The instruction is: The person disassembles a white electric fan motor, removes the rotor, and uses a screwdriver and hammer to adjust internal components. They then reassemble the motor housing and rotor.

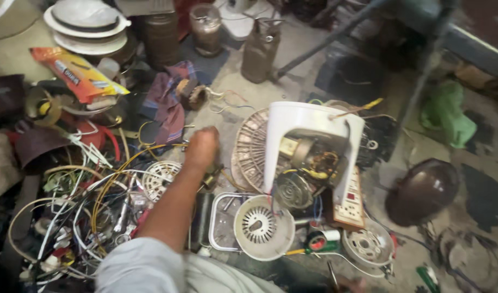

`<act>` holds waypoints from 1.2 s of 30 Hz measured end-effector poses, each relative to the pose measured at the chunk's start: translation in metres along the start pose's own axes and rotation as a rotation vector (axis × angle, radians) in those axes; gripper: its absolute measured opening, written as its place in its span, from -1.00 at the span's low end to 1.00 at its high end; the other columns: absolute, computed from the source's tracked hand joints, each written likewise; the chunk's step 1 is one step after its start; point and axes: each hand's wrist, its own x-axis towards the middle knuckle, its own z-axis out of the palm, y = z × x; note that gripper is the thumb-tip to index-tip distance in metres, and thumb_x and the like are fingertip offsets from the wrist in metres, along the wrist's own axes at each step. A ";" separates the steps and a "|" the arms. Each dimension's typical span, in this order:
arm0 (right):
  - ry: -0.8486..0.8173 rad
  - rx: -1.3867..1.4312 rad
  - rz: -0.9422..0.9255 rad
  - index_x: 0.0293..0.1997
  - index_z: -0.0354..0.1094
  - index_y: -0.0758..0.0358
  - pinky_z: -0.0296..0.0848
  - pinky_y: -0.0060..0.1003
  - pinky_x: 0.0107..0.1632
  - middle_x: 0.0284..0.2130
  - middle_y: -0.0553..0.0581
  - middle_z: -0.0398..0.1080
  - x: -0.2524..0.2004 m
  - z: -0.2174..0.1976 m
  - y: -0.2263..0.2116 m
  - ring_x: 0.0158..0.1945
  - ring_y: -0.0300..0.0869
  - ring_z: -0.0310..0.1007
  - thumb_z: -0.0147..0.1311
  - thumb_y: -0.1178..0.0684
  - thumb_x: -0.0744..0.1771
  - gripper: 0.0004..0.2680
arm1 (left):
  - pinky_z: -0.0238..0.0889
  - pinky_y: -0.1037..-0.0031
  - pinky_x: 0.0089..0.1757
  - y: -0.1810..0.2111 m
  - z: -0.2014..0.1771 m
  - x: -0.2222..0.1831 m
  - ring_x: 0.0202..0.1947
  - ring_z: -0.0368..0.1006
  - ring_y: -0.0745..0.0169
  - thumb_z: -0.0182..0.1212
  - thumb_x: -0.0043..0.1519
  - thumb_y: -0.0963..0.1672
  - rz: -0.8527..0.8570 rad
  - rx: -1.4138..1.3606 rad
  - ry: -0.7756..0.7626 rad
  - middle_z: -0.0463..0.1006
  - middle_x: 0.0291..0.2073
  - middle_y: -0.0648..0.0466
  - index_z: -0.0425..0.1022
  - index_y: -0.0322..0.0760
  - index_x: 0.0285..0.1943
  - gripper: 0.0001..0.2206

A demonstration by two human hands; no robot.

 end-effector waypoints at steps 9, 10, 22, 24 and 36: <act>-0.148 -0.070 -0.518 0.16 0.31 0.38 0.48 -0.43 -0.19 -0.15 0.15 0.54 -0.127 0.060 -0.200 -0.21 -0.34 0.46 0.34 0.33 0.18 -0.56 | 0.42 0.65 -0.24 0.174 -0.143 -0.146 -0.32 0.53 0.55 0.28 0.20 -0.22 -0.061 -1.190 -0.117 0.66 -0.31 0.21 0.60 -0.35 -0.19 -0.93; -0.156 -0.101 -0.520 0.17 0.34 0.38 0.47 -0.44 -0.24 -0.20 0.14 0.54 -0.137 0.066 -0.213 -0.29 -0.35 0.43 0.36 0.32 0.18 -0.56 | 0.39 0.63 -0.27 0.192 -0.147 -0.167 -0.35 0.49 0.52 0.33 0.22 -0.22 -0.149 -1.228 -0.156 0.66 -0.33 0.16 0.61 -0.39 -0.17 -0.92; -0.082 -0.340 -0.606 0.11 0.44 0.25 0.41 -0.49 -0.39 -0.45 -0.06 0.48 -0.186 0.057 -0.260 -0.45 -0.43 0.33 0.46 0.15 0.13 -0.55 | 0.50 0.50 -0.13 0.248 -0.162 -0.211 -0.27 0.57 0.35 0.24 0.28 -0.18 -0.389 -1.668 -0.294 0.65 -0.26 0.03 0.58 -0.47 0.09 -0.74; -0.061 -0.393 -0.645 0.09 0.45 0.24 0.40 -0.48 -0.39 -0.45 -0.08 0.50 -0.187 0.056 -0.262 -0.45 -0.42 0.31 0.48 0.13 0.12 -0.54 | 0.52 0.47 -0.12 0.249 -0.164 -0.209 -0.26 0.58 0.33 0.24 0.27 -0.17 -0.458 -1.745 -0.272 0.65 -0.26 0.02 0.58 -0.47 0.09 -0.73; -0.084 -0.506 -0.652 0.08 0.48 0.13 0.37 -0.45 -0.47 -0.46 -0.08 0.54 -0.192 0.060 -0.273 -0.53 -0.42 0.28 0.48 0.08 0.11 -0.55 | 0.50 0.50 -0.13 0.237 -0.162 -0.211 -0.25 0.58 0.30 0.31 0.21 -0.20 -0.500 -1.812 -0.414 0.65 -0.23 0.04 0.58 -0.46 0.08 -0.73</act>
